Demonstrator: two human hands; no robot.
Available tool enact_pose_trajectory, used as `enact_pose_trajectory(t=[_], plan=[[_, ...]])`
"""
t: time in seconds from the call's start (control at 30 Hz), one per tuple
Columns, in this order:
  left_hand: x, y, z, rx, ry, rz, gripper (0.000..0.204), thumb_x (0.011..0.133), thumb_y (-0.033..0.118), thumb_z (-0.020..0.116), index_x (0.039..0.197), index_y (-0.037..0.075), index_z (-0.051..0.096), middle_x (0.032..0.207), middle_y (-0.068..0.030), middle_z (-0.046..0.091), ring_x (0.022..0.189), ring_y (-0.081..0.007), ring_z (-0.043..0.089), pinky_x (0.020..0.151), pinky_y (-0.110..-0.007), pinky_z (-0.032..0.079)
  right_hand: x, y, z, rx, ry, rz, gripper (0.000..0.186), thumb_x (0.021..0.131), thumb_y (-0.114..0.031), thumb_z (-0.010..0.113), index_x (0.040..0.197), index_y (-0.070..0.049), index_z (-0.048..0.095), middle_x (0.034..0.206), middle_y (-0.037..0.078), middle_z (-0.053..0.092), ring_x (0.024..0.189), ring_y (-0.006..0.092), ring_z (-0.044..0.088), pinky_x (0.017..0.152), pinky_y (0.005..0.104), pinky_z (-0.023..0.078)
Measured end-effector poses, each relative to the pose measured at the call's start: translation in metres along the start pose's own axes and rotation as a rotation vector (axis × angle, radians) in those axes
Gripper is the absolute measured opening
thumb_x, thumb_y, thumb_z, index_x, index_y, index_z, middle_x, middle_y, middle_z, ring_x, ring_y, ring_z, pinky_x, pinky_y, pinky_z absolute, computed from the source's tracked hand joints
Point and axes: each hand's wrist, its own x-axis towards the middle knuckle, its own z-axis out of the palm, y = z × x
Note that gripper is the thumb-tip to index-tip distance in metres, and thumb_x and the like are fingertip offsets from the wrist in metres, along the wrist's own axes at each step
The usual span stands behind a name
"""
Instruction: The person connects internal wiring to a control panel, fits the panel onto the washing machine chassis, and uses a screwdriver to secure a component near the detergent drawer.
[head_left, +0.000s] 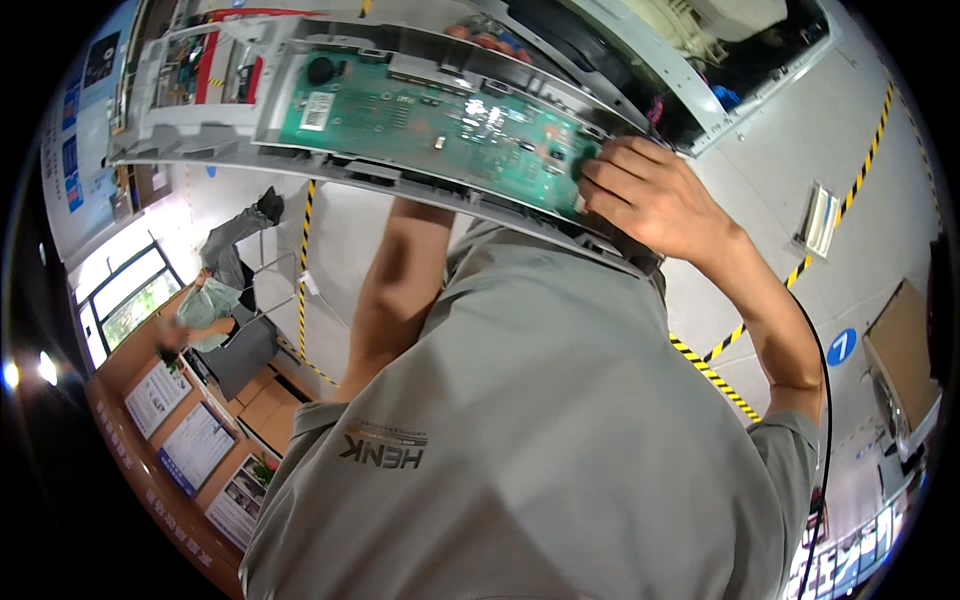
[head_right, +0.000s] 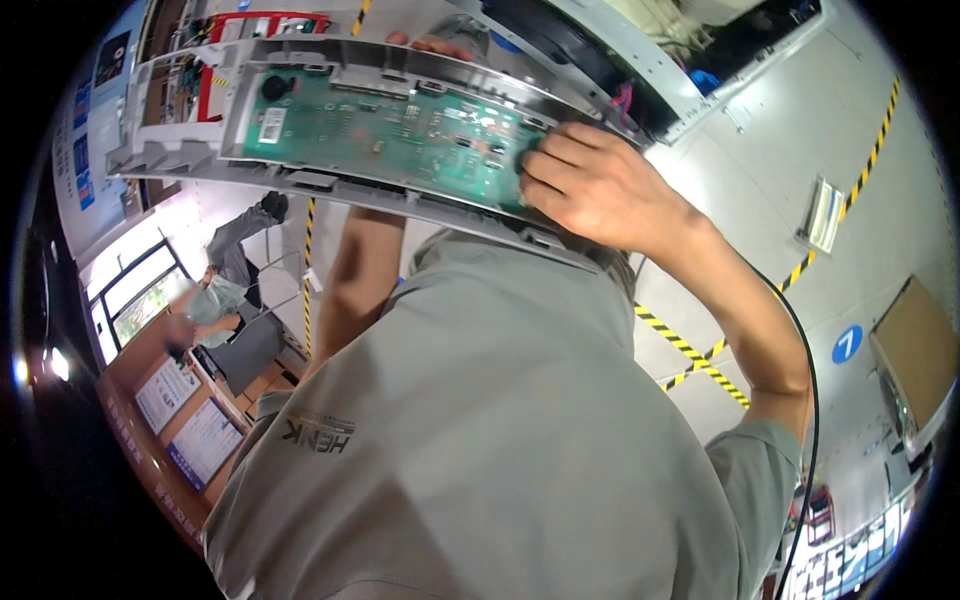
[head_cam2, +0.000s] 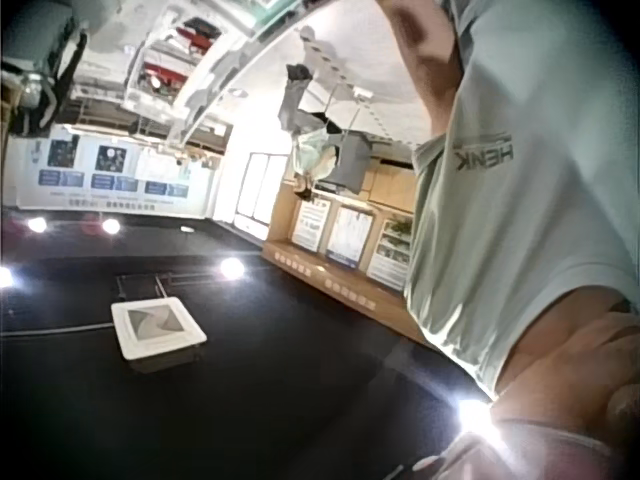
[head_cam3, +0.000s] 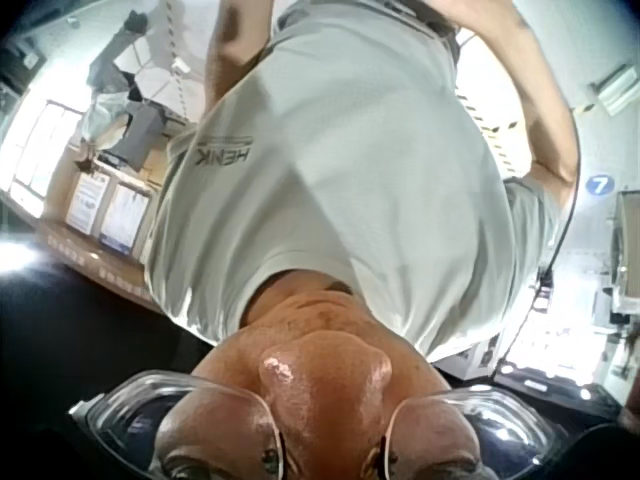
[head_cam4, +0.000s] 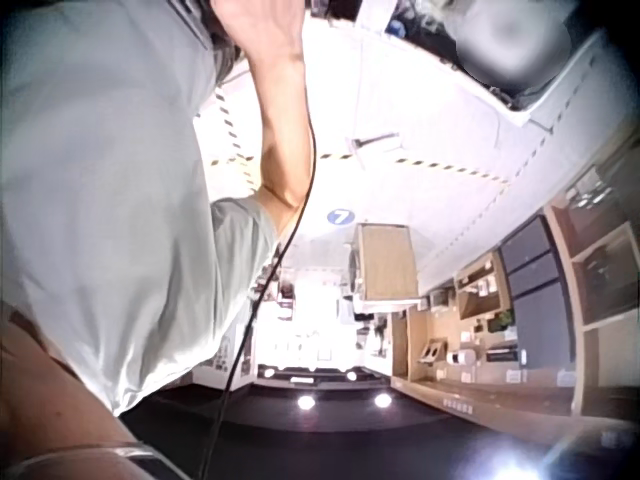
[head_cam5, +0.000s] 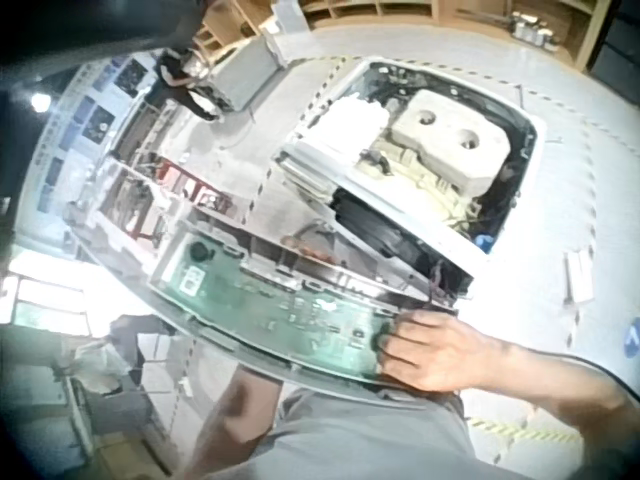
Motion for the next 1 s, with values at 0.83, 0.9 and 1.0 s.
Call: enact_pose_trajectory(t=[0.83,0.9,1.0], plan=[[0.009,-0.01,0.045,-0.032,-0.059,-0.013,0.05,0.085,0.04,0.069,0.12,0.007,0.054,0.114,-0.0099,0.055,0.116,-0.0269,0.051,0.111,-0.045,0.036,0.057,-0.033,-0.068,0.201,-0.101,0.473,0.035,0.073,-0.011,0.078,0.104,0.0,0.066,0.106,0.013,0.063,0.096,0.0324,0.061,0.082,0.0397,0.05],[0.01,-0.012,0.049,-0.005,-0.037,0.023,0.049,0.086,0.04,0.067,0.12,0.007,0.055,0.116,-0.0095,0.056,0.115,-0.0281,0.053,0.108,-0.047,0.038,0.065,-0.037,-0.058,0.193,-0.073,0.461,0.037,0.074,-0.01,0.078,0.108,0.0,0.065,0.11,0.014,0.062,0.099,0.0331,0.06,0.084,0.0398,0.049],[0.011,-0.01,0.056,0.059,-0.16,0.066,0.046,0.087,0.04,0.065,0.117,0.006,0.056,0.115,-0.0093,0.058,0.114,-0.0286,0.055,0.106,-0.049,0.039,0.089,-0.047,-0.047,0.183,0.02,0.455,0.041,0.076,-0.011,0.077,0.113,0.0,0.064,0.116,0.016,0.06,0.103,0.0338,0.059,0.086,0.0397,0.048]])
